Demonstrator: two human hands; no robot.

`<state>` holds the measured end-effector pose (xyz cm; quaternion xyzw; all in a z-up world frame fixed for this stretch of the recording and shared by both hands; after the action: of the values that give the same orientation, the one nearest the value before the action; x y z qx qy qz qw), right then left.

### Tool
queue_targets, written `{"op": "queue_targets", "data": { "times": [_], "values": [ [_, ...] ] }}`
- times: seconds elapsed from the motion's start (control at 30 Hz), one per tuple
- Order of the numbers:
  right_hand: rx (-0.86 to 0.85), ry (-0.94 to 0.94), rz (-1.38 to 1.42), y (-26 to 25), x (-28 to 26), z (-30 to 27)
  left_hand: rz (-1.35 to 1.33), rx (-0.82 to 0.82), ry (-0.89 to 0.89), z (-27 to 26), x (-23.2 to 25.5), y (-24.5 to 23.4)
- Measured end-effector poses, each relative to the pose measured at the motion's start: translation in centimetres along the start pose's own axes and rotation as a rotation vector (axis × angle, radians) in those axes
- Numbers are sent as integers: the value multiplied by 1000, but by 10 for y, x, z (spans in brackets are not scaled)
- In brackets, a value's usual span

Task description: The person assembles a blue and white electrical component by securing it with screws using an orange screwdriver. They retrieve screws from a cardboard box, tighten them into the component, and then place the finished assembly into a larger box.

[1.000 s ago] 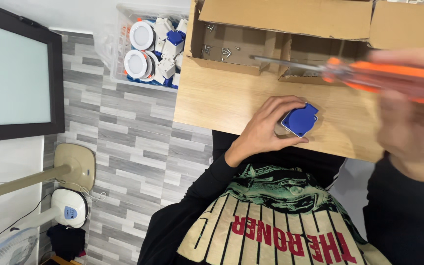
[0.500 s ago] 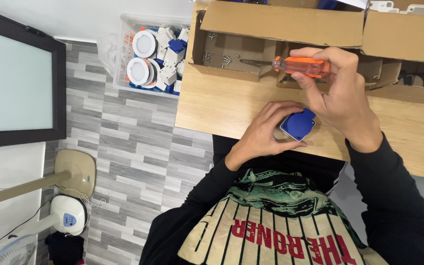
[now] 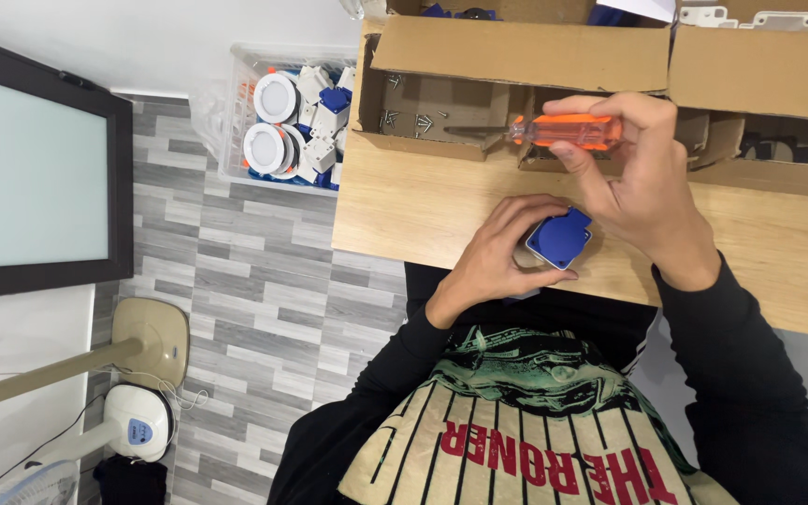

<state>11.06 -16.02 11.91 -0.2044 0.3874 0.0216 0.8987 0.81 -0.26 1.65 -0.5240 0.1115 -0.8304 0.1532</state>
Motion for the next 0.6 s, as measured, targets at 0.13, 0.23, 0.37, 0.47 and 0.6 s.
{"op": "queue_targets", "data": {
  "times": [0.13, 0.23, 0.37, 0.47, 0.6],
  "values": [
    [-20, 102, -18, 2, -1, -3, 3, -11, -16, 2, 2, 0],
    [-9, 47, 1, 1, 4, -4, 5, -9, -8, 0, 1, 0],
    [19, 62, 114, -3, -1, -2, 1, -2, 9, 0, 0, 0],
    [63, 83, 124, -7, -1, -3, -7, 2, 10, 1, 2, 0],
    [97, 23, 179, -9, -2, 0, 3, 7, 16, 0, 0, 1]
  ]
}}
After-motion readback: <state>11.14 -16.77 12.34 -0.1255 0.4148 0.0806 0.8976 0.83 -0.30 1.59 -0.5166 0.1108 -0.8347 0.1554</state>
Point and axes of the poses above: each hand's wrist, its own z-axis towards the middle knuckle, its own y-axis out of the palm, x = y × z, the point moved 1 cm from there along z, towards the middle knuckle, and after that the axes turned 11 degrees about x, right-handed, at the moved point
